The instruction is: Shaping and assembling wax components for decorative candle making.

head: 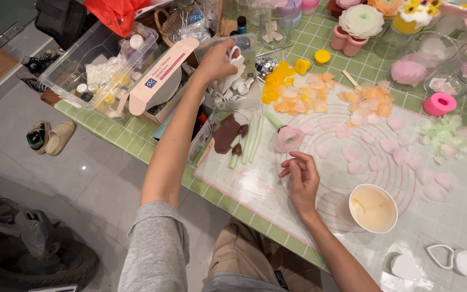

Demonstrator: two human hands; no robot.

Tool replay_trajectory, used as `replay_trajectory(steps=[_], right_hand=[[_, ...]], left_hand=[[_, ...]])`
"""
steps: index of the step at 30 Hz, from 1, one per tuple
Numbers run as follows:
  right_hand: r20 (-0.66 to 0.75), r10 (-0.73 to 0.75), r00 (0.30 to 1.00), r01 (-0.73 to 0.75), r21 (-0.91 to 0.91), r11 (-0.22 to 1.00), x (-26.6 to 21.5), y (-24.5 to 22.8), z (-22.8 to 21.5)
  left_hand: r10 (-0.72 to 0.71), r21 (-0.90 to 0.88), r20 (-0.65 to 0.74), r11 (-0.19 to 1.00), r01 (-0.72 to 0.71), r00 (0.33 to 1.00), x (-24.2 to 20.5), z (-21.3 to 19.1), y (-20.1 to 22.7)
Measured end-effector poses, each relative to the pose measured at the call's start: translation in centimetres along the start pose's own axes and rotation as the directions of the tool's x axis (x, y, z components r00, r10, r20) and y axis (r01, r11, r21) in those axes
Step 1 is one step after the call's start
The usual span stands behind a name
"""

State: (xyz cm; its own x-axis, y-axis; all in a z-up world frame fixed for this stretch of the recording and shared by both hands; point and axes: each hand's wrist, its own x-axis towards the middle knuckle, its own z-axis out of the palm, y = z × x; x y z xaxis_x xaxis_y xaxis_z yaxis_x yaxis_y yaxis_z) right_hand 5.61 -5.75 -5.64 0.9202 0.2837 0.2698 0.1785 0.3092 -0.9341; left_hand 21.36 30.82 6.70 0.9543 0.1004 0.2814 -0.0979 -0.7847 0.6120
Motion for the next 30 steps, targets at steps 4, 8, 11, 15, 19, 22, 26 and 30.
replay_trajectory(steps=[4,8,11,15,19,22,26,30], right_hand=[[-0.009,0.005,1.000,-0.005,-0.001,1.000,0.0,0.1,0.0],[-0.005,0.003,1.000,-0.002,0.009,1.000,0.1,0.3,-0.1],[-0.002,0.008,1.000,-0.008,0.011,1.000,0.1,0.4,-0.1],[-0.005,0.013,1.000,-0.013,0.027,1.000,0.2,0.4,0.0],[-0.001,0.009,1.000,-0.009,0.015,1.000,0.1,0.2,0.1],[-0.003,0.015,1.000,-0.015,0.010,1.000,0.1,0.2,0.0],[-0.023,0.012,1.000,-0.012,0.013,1.000,0.2,0.3,-0.1],[-0.015,0.018,1.000,-0.017,0.010,1.000,0.2,0.0,0.1]], left_hand=[[-0.066,-0.005,-0.026,0.998,0.066,0.997,-0.7,0.0,0.6],[0.057,-0.076,-0.022,0.995,-0.059,0.998,-1.6,-0.3,1.4],[0.024,-0.025,0.003,0.999,-0.024,1.000,-1.8,-0.5,2.0],[-0.038,0.148,0.036,0.988,0.033,0.999,-1.5,-0.3,1.9],[0.309,0.331,-0.064,0.904,-0.272,0.949,-1.3,1.2,1.4],[0.040,0.373,0.064,0.926,-0.061,0.997,-1.3,2.4,1.4],[0.040,0.271,0.052,0.961,-0.053,0.998,-0.4,3.8,-0.1],[0.022,0.178,0.069,0.983,-0.034,0.997,-0.2,3.1,0.5]])
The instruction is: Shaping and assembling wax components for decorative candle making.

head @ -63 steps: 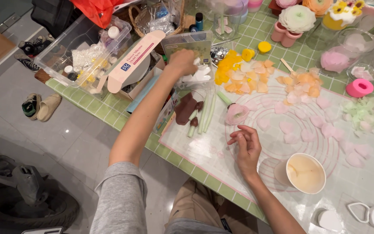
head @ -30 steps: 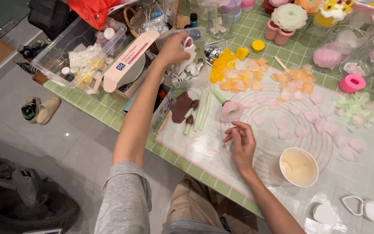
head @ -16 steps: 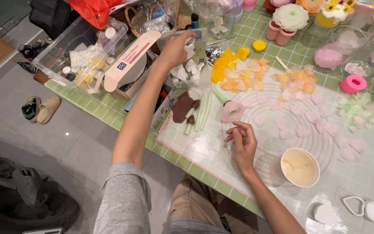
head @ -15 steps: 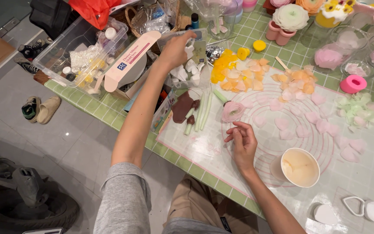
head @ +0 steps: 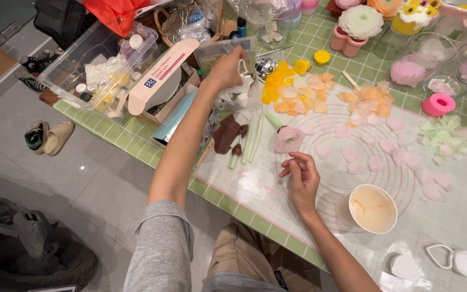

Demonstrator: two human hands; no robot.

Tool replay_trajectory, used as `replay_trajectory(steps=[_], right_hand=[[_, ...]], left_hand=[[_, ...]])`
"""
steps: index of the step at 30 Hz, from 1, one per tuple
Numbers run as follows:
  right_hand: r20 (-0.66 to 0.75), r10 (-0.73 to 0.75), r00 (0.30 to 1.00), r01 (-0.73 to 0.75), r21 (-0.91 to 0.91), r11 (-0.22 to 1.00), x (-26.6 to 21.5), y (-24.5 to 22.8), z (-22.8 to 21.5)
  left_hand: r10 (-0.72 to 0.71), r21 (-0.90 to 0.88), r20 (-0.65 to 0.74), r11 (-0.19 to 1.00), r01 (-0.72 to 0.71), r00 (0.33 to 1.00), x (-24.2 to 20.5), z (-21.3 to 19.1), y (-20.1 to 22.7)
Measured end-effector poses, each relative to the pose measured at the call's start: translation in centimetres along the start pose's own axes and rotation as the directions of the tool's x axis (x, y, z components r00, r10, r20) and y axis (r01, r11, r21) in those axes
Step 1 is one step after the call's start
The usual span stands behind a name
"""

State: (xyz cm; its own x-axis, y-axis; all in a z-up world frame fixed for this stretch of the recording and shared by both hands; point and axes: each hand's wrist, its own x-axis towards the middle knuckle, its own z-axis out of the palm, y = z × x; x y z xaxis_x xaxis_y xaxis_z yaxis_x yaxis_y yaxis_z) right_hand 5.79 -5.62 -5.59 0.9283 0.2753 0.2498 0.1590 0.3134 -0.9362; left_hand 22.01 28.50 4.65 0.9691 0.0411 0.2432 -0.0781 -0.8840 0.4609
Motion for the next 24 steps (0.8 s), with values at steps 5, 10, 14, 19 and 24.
replay_trajectory(steps=[5,10,14,19,24], right_hand=[[0.000,0.004,1.000,-0.004,0.004,1.000,-0.1,-0.3,0.1],[-0.003,-0.001,1.000,0.001,0.010,1.000,0.0,-0.1,0.1],[-0.001,0.001,1.000,-0.001,0.017,1.000,0.1,-0.3,0.0],[-0.005,0.019,1.000,-0.019,-0.005,1.000,-0.2,-0.1,0.1],[0.003,0.001,1.000,-0.001,0.000,1.000,0.0,-0.2,0.3]], left_hand=[[-0.110,-0.256,0.108,0.957,0.135,0.988,0.9,1.0,-1.7],[-0.045,-0.271,0.075,0.960,0.064,0.996,1.5,1.2,-2.9],[-0.058,-0.155,0.004,0.986,0.058,0.998,1.6,0.3,-3.7],[-0.278,0.466,-0.040,0.845,0.264,0.960,0.2,-1.3,-3.0],[-0.484,0.707,0.041,0.632,0.317,0.874,1.1,1.2,-4.4]])
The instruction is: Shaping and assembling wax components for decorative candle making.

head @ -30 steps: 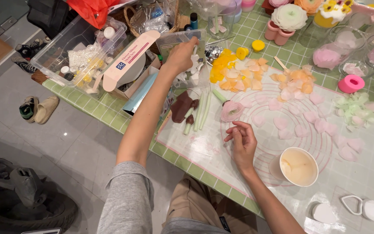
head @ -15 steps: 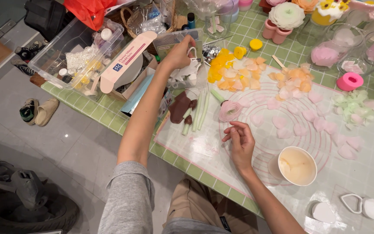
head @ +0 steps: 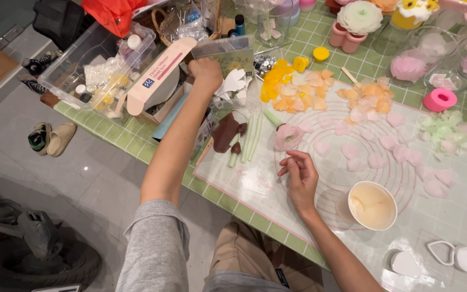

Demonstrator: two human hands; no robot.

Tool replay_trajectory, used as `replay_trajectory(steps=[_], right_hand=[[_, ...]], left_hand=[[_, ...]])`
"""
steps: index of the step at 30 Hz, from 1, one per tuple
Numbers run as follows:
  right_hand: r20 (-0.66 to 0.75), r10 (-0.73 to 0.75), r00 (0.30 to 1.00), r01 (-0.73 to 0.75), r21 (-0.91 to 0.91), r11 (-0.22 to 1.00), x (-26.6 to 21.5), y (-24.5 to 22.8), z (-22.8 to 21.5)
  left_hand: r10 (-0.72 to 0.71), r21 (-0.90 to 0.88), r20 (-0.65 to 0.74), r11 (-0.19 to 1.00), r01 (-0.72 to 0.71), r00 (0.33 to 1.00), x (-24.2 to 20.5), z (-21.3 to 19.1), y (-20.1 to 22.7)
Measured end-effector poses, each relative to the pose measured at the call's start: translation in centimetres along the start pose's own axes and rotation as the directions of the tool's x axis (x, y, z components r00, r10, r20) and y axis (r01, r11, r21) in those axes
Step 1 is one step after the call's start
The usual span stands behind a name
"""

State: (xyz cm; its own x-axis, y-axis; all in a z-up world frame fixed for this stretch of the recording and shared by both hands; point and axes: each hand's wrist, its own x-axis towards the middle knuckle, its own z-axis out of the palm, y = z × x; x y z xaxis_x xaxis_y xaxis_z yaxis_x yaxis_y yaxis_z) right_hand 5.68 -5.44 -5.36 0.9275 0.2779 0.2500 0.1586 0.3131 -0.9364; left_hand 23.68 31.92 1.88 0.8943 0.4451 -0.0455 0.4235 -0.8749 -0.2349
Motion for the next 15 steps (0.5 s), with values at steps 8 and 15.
replay_trajectory(steps=[8,15], right_hand=[[-0.002,0.010,1.000,-0.010,0.010,1.000,-0.1,-0.3,0.0],[-0.009,0.015,1.000,-0.015,0.007,1.000,-0.1,0.3,-0.3]], left_hand=[[0.124,-0.349,0.053,0.932,-0.098,0.991,-0.6,0.1,-0.8],[0.065,-0.283,-0.054,0.956,-0.078,0.996,2.1,5.0,-0.3]])
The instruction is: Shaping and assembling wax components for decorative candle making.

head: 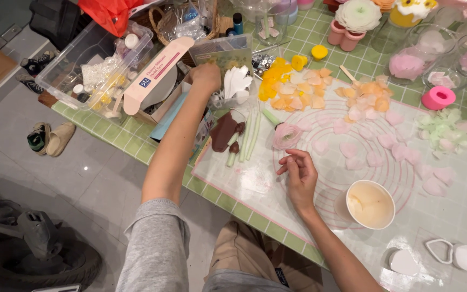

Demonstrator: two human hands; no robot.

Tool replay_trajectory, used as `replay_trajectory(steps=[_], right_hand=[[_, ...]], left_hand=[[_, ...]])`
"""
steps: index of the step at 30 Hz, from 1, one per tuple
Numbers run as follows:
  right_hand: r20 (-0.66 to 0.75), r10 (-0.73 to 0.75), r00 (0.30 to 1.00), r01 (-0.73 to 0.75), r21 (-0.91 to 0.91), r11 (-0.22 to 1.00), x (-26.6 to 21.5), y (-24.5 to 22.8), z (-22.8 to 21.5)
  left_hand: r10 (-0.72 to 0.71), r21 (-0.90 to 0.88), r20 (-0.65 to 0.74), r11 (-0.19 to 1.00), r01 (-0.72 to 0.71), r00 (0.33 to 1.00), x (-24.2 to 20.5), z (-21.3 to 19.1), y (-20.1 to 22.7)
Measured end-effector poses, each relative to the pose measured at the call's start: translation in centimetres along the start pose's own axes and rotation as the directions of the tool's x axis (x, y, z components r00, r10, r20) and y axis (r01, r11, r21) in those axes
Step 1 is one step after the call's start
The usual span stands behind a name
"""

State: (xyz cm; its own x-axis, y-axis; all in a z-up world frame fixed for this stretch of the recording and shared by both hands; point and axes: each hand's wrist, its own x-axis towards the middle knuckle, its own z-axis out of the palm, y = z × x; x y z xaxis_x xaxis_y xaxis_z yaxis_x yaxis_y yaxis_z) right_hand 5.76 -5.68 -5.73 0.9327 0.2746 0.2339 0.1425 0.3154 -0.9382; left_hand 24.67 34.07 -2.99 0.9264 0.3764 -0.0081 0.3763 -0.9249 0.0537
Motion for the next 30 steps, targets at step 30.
replay_trajectory(steps=[30], right_hand=[[0.006,-0.020,1.000,0.020,0.018,1.000,0.0,-0.3,0.0]], left_hand=[[-0.010,0.161,0.047,0.987,0.003,0.999,1.2,0.8,-0.4]])
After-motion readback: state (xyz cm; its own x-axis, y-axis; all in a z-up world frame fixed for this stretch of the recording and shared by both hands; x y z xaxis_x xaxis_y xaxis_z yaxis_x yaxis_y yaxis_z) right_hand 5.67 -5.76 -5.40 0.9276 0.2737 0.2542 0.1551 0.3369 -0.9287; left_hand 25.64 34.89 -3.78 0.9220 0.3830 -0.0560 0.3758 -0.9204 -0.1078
